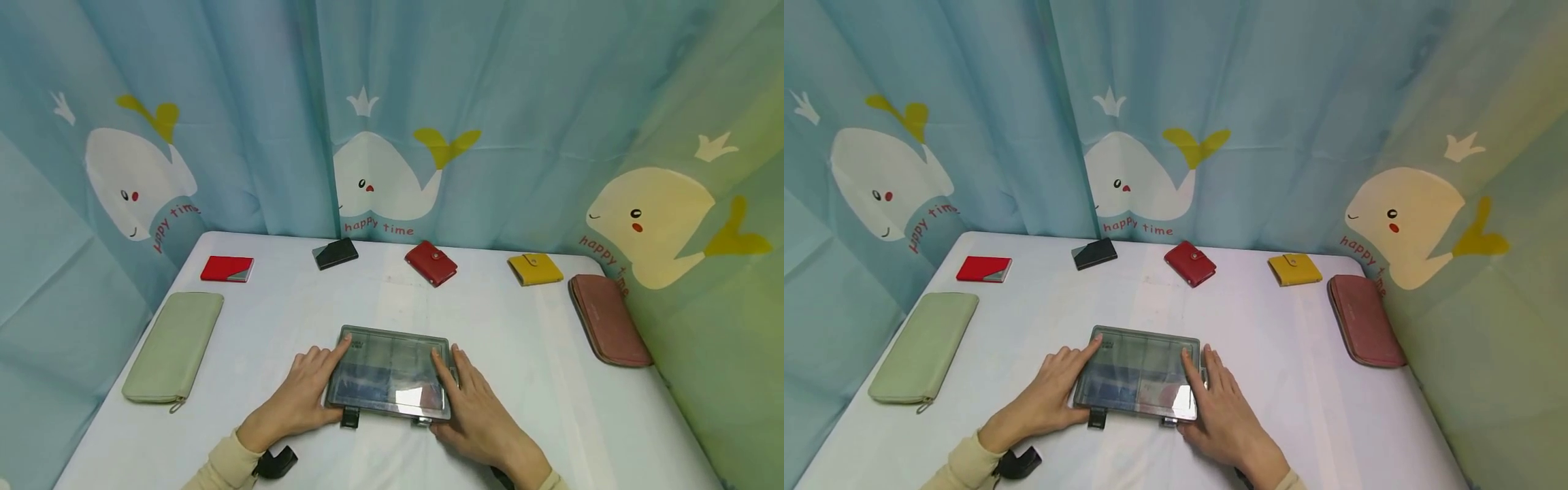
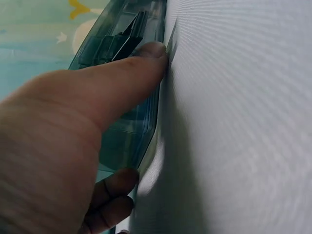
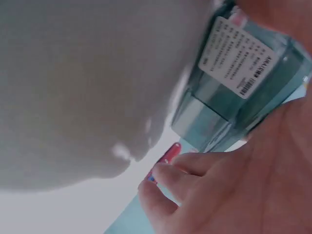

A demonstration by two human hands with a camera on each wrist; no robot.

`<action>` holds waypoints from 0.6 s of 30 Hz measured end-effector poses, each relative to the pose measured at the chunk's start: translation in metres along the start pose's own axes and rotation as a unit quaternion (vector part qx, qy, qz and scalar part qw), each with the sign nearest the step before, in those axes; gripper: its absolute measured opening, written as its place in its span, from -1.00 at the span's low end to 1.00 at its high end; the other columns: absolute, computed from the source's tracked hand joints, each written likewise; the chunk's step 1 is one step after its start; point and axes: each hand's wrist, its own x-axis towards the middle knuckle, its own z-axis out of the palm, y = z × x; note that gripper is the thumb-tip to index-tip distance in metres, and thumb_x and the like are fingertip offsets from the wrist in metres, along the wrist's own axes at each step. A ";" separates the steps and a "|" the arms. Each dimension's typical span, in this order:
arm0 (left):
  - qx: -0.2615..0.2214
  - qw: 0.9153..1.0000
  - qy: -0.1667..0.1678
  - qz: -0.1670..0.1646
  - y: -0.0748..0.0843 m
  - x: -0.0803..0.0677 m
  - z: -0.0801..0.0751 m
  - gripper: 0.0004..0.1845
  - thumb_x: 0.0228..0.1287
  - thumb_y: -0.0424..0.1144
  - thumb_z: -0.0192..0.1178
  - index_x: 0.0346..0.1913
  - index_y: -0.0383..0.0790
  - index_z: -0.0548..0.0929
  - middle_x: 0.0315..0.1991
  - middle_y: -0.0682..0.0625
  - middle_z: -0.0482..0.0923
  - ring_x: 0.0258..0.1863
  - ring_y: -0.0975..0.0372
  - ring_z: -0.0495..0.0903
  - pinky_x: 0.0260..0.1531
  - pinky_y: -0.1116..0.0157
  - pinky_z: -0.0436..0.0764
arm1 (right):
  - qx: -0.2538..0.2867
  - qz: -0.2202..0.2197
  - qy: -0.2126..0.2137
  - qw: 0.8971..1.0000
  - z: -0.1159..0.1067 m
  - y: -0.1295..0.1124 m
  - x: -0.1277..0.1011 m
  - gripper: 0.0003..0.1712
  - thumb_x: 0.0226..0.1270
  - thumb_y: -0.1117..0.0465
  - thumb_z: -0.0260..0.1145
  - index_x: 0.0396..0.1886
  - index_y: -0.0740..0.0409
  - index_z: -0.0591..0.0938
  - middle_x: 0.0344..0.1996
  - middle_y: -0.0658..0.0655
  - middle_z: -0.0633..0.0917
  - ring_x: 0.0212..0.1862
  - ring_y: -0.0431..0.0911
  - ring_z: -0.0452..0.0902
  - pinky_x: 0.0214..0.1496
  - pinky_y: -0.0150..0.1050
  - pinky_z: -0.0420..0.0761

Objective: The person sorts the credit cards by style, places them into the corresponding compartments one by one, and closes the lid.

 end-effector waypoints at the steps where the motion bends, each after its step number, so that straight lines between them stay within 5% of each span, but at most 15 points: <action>1: -0.006 1.000 -0.002 -0.004 0.000 0.000 0.000 0.43 -0.29 -0.08 0.78 0.71 -0.13 0.13 -0.01 0.02 0.55 -0.09 0.25 0.33 -0.08 0.19 0.24 | -0.012 0.003 0.000 1.000 0.001 -0.001 0.000 0.36 0.17 -0.14 0.60 0.77 0.06 -0.01 0.67 0.46 0.07 0.66 0.36 0.07 0.51 0.33 0.32; 12: -0.084 0.995 -0.022 -0.047 -0.010 0.001 0.000 0.47 -0.23 -0.26 0.80 0.75 -0.01 0.03 0.21 -0.06 0.55 -0.03 0.24 0.29 0.02 0.12 0.29 | -0.151 -0.060 0.051 0.985 0.003 0.008 0.011 0.28 0.15 -0.43 0.52 0.71 0.02 0.21 0.62 0.35 0.28 0.60 0.23 0.27 0.47 0.21 0.43; 18: -0.119 0.991 -0.022 -0.053 -0.015 0.002 0.000 0.46 -0.20 -0.30 0.79 0.75 0.00 0.02 0.35 -0.09 0.53 0.00 0.20 0.32 0.06 0.04 0.33 | -0.134 -0.073 0.040 0.987 0.004 0.009 0.019 0.18 0.24 -0.33 0.46 0.69 0.12 0.23 0.60 0.43 0.28 0.59 0.27 0.27 0.50 0.16 0.42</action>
